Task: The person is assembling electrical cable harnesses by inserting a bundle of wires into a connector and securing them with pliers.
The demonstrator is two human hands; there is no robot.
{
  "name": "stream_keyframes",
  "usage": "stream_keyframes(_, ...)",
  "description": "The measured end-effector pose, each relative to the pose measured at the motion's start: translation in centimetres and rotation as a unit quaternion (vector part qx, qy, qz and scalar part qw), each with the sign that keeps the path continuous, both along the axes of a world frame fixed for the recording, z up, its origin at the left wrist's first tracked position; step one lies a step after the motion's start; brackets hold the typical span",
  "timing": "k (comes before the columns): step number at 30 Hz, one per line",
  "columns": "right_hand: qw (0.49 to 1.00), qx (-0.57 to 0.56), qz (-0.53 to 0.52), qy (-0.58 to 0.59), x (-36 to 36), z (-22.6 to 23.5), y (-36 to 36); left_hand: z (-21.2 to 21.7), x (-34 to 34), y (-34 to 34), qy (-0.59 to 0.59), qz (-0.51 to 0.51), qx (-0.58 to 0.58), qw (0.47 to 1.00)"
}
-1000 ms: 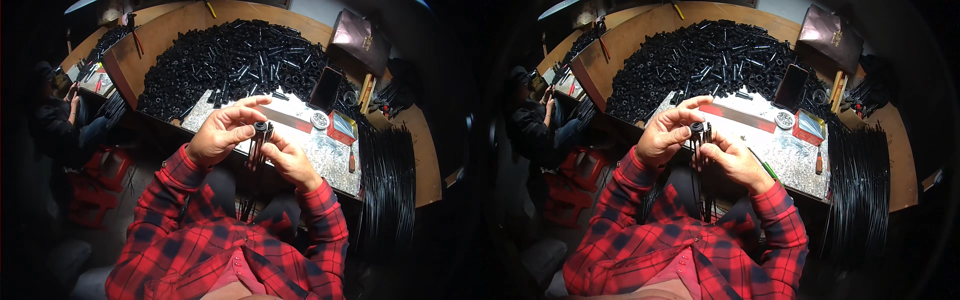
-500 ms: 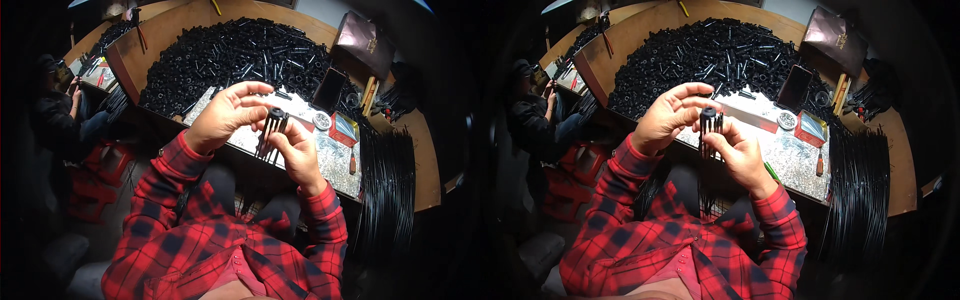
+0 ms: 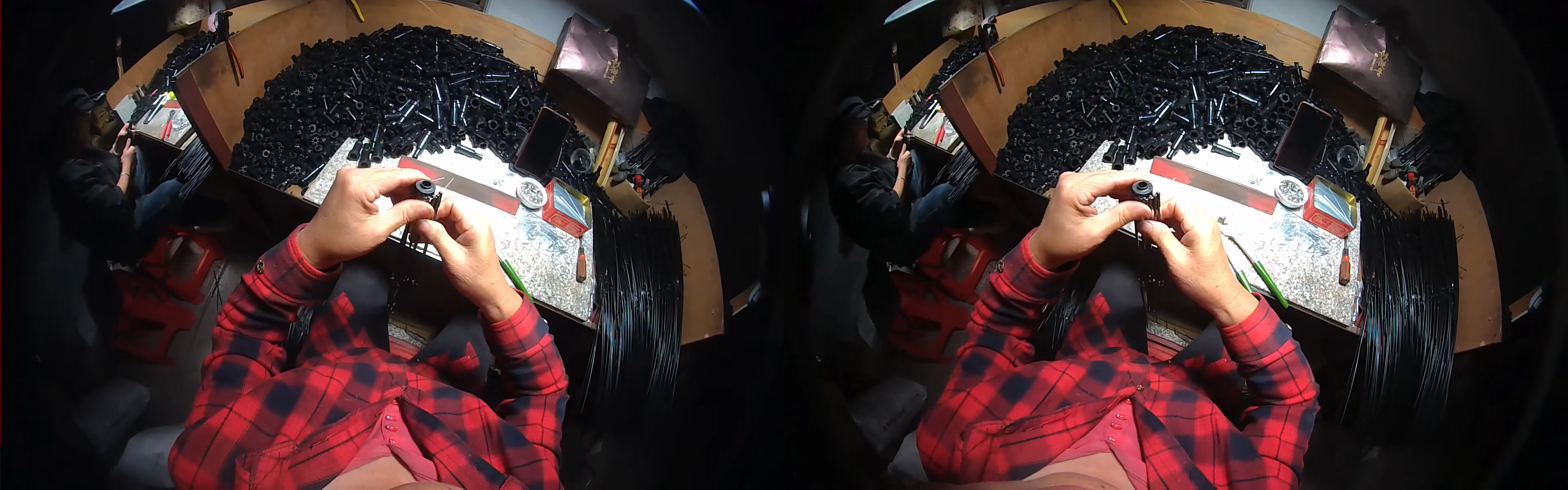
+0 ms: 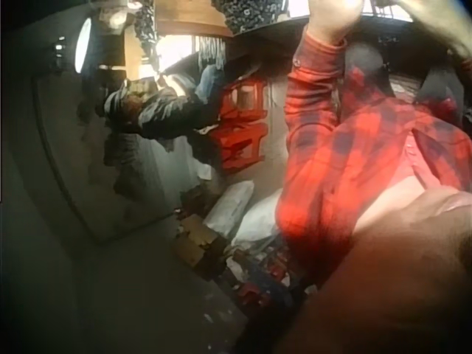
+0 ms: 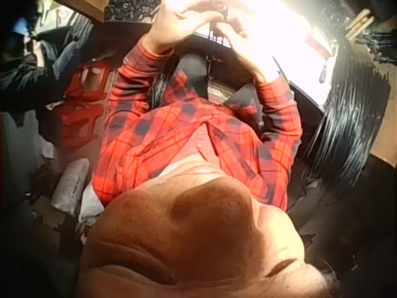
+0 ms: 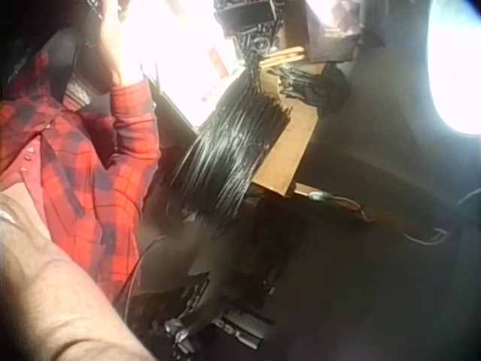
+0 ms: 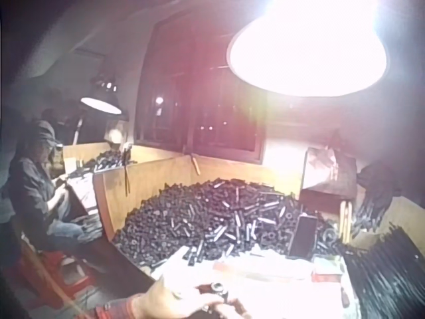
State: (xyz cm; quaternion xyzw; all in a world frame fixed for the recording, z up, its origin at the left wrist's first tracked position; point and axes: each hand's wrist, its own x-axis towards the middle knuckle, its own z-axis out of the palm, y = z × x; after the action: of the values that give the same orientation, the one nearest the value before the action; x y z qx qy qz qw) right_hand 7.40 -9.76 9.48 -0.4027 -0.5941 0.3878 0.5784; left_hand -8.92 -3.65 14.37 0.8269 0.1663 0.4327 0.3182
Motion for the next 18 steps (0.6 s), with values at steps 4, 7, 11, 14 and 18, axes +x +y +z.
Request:
stream_keyframes(4,0.998,-0.009,-0.001,-0.063,0.1,0.1,0.0,0.1,-0.4,0.0,0.025,-0.001,-0.011,1.000)
stream_keyframes(7,0.997,0.003,0.003,-0.080,0.0,0.1,0.0,-0.2,-0.6,0.8,0.009,-0.040,-0.027,0.999)
stream_keyframes(11,0.995,0.000,0.003,-0.096,-0.1,0.6,-0.1,-0.6,-0.9,1.0,-0.017,-0.082,-0.018,0.996)
stream_keyframes(14,0.995,-0.008,-0.007,-0.103,0.1,0.4,0.0,-0.5,-0.9,0.4,0.006,-0.038,0.043,0.998)
stream_keyframes(18,0.990,0.005,-0.032,-0.138,-0.3,0.0,0.1,0.0,-0.2,-1.8,0.009,0.016,0.042,0.999)
